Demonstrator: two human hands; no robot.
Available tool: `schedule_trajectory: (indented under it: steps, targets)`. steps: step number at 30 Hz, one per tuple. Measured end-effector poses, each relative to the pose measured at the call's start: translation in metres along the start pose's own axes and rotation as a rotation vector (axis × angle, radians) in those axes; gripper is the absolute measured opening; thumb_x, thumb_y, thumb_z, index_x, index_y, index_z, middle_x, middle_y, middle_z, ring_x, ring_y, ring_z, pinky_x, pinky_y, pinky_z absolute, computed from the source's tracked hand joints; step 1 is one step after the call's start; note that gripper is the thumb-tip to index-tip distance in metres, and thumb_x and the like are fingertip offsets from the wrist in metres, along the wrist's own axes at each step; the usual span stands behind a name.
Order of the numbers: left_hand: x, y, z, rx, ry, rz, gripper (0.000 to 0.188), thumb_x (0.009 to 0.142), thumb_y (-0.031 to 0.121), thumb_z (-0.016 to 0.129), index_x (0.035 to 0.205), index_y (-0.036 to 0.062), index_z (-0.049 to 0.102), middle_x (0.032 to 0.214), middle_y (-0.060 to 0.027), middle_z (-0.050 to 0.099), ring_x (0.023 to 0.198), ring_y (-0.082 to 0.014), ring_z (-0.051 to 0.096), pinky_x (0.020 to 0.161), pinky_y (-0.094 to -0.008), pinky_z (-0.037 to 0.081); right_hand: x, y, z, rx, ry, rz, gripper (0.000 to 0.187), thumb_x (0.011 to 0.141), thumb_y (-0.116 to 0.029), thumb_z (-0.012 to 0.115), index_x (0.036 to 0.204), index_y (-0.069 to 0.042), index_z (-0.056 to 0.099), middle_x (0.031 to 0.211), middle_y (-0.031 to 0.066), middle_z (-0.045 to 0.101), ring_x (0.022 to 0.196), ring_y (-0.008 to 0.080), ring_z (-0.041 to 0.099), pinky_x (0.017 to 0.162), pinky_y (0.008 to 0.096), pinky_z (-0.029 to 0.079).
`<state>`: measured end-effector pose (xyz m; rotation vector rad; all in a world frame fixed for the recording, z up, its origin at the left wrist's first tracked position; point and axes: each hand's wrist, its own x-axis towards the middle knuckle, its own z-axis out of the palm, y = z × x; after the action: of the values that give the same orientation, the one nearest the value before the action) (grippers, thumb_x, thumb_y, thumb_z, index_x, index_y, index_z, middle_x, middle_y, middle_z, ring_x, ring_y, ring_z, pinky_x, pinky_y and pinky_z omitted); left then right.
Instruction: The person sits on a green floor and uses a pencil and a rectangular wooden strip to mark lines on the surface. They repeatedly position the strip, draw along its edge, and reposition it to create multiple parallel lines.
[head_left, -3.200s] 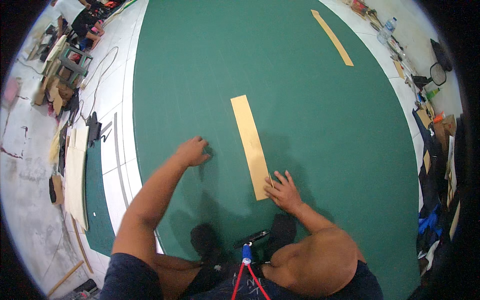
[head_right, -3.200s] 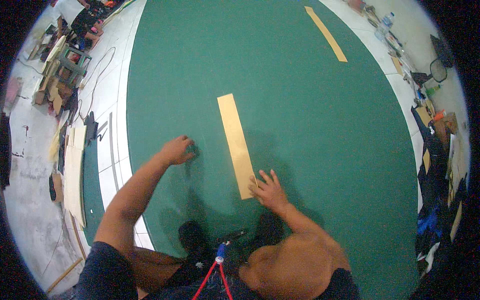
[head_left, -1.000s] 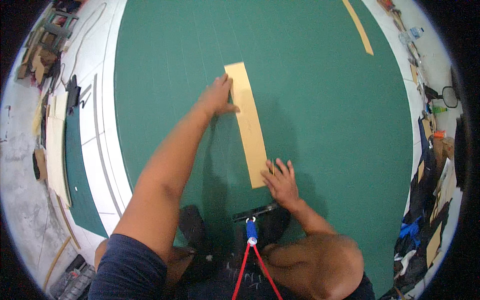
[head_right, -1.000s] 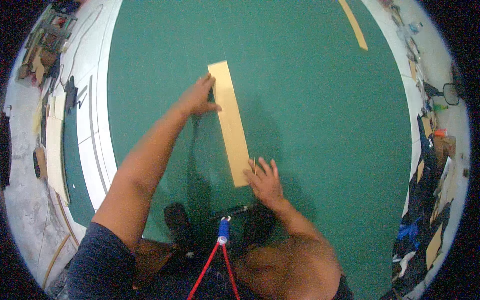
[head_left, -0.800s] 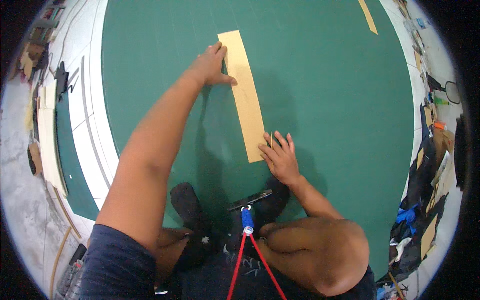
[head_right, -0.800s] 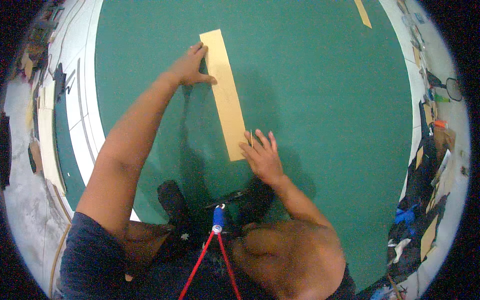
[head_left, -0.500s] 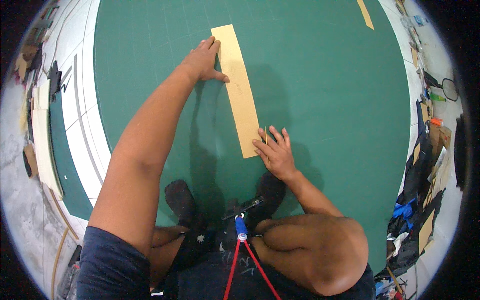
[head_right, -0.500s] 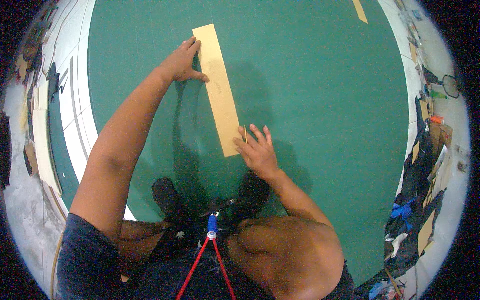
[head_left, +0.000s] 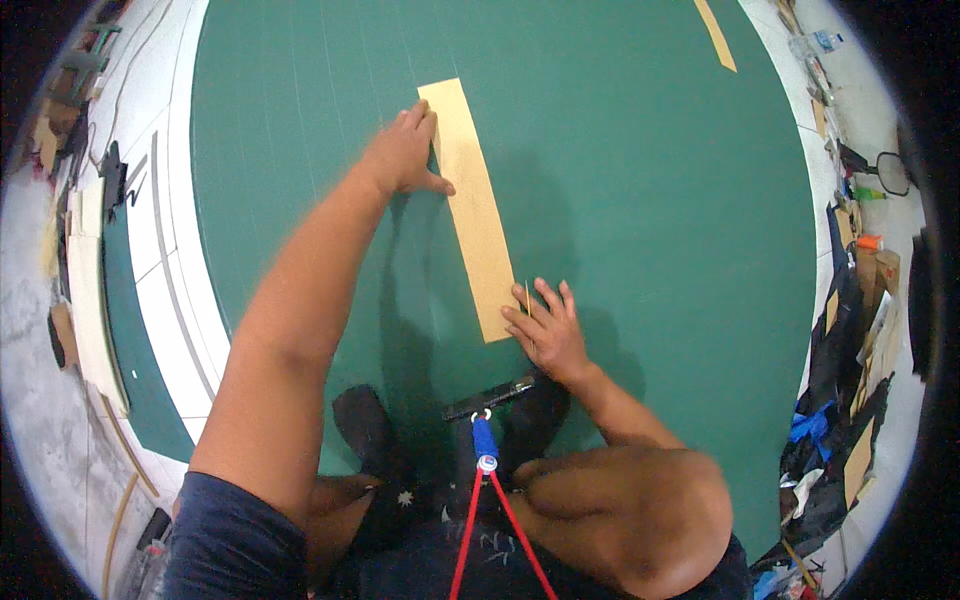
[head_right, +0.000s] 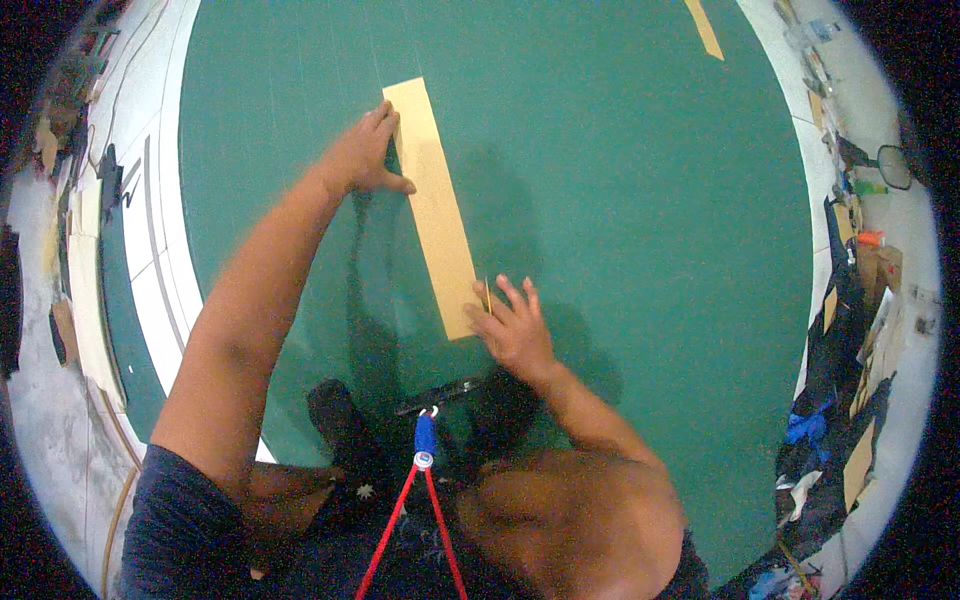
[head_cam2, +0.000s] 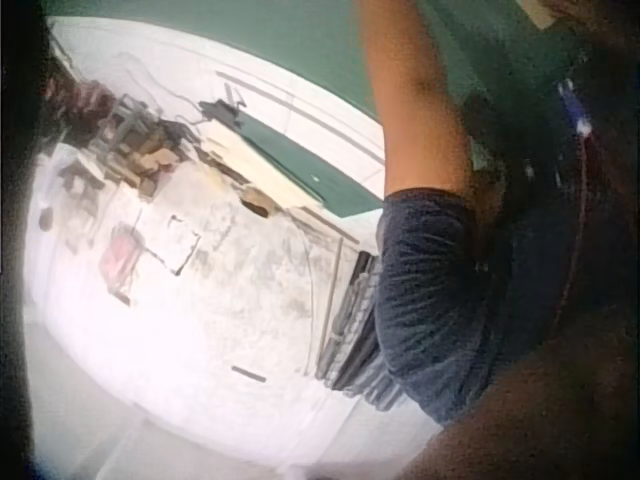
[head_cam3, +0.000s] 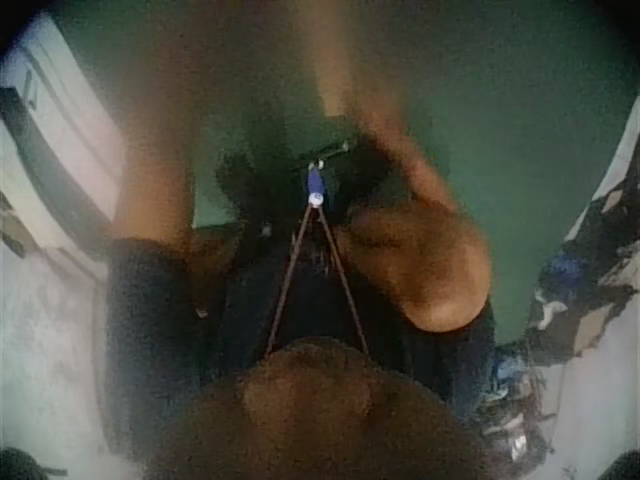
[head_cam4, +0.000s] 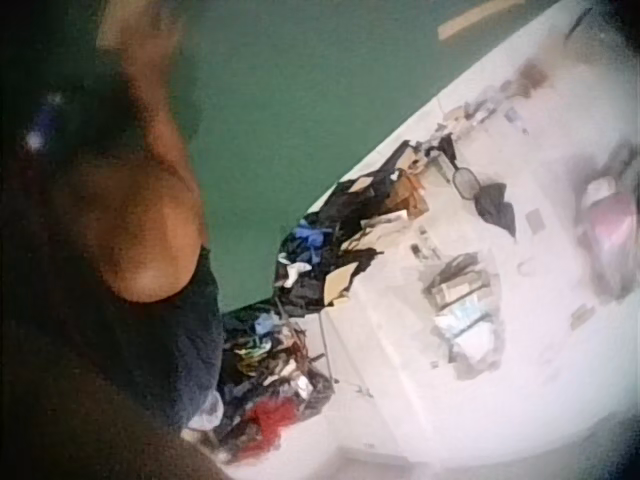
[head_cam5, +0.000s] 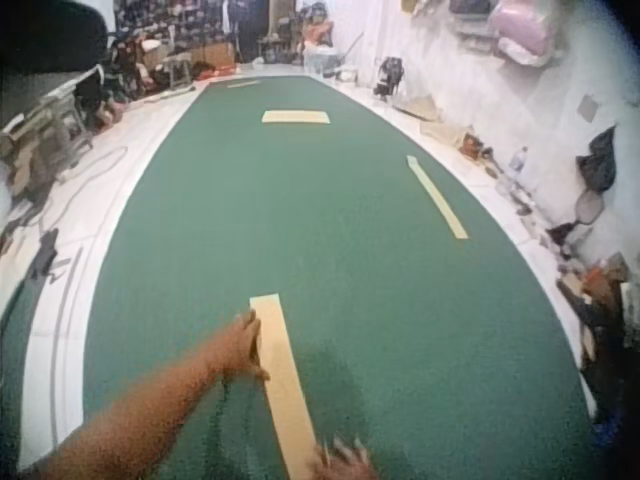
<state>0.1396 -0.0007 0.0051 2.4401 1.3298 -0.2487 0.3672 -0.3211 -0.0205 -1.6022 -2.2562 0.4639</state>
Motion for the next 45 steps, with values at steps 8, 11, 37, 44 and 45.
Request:
schedule_trajectory:
  steps: [8,11,37,44,45]
  targets:
    - [-0.001,0.033,-0.025,0.076,-0.156,-0.084,0.144,0.054,0.068,0.091,0.161,0.0026,0.022,0.167,-0.0258,0.020,0.153,-0.0452,0.025,0.123,-0.0591,0.028,-0.002,0.003,-0.002,-0.001,-0.020,0.010,0.032,0.094,-0.028,0.072,0.125,-0.021,0.071,0.147,0.0052,0.057,0.139,0.0357,0.046,0.117,0.0648,0.029]
    - [0.003,0.044,-0.036,0.137,-0.224,-0.138,0.145,0.053,0.074,0.088,0.164,0.0107,0.019,0.169,-0.0244,0.016,0.155,-0.0429,0.023,0.121,-0.0666,0.024,0.000,0.000,-0.004,-0.024,-0.009,-0.012,0.031,0.094,-0.028,0.072,0.124,-0.021,0.071,0.147,0.0055,0.057,0.138,0.0359,0.047,0.117,0.0650,0.029]
    - [0.016,0.051,-0.021,-0.006,-0.189,-0.091,0.148,0.048,0.042,0.102,0.160,-0.0012,0.017,0.167,-0.0315,0.013,0.154,-0.0473,0.022,0.120,-0.0555,0.035,0.336,0.099,-0.036,0.348,0.265,0.158,0.027,0.103,-0.023,0.057,0.115,-0.003,0.070,0.115,0.0180,0.072,0.108,0.0381,0.067,0.095,0.0465,0.053]
    - [0.012,0.049,-0.024,0.009,-0.203,-0.109,0.149,0.049,0.043,0.102,0.161,-0.0008,0.015,0.167,-0.0319,0.013,0.154,-0.0475,0.022,0.121,-0.0550,0.034,0.345,0.092,-0.027,0.329,0.207,0.167,0.028,0.103,-0.024,0.056,0.117,-0.004,0.069,0.115,0.0184,0.072,0.107,0.0381,0.068,0.094,0.0467,0.053]
    - [0.013,0.049,-0.025,0.004,-0.203,-0.101,0.148,0.049,0.043,0.102,0.161,-0.0009,0.015,0.167,-0.0319,0.013,0.154,-0.0477,0.022,0.121,-0.0550,0.035,0.344,0.093,-0.028,0.310,0.199,0.158,0.028,0.103,-0.024,0.055,0.117,-0.004,0.069,0.115,0.0185,0.072,0.107,0.0382,0.068,0.094,0.0468,0.053]
